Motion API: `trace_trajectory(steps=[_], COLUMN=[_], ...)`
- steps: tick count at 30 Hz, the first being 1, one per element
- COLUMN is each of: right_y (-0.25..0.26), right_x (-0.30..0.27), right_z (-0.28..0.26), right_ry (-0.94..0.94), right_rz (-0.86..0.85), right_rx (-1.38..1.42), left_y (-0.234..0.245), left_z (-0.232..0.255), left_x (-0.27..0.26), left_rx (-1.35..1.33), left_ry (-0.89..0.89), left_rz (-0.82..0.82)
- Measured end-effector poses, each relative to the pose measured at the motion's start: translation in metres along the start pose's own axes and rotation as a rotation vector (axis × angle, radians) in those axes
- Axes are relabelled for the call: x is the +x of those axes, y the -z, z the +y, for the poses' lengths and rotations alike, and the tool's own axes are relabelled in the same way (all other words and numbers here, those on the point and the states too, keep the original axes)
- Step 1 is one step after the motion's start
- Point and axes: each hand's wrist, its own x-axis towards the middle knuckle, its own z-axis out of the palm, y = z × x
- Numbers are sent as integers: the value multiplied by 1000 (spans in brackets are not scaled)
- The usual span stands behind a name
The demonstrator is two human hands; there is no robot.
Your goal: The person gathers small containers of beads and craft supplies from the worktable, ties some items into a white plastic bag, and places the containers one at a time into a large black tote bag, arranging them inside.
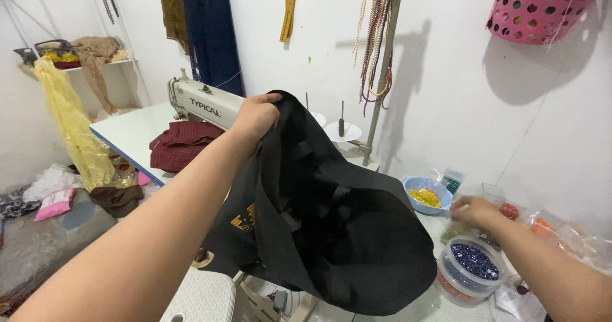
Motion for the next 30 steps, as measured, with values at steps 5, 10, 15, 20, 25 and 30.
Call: trace_trajectory(steps=[5,10,15,20,25,30], right_y=[35,86,105,79,11,-72], right_x=[-73,-152,-222,-260,-262,-239], right_z=[-75,-173,-250,-303,-326,-328], right_ry=[103,192,446,620,920,847], right_rz=[121,94,-135,-323,-266,-270], right_rx=[276,536,697,411,-141,-344], left_y=[14,17,17,25,37,44], left_z=[-1,7,8,11,20,19], left_x=[-3,-7,-13,-21,-31,-32], left_rx=[-107,-57,-97,-52,-30,-27], left_ry=[98,88,76,60,79,61], left_rz=[-12,-2,-10,7,6,13])
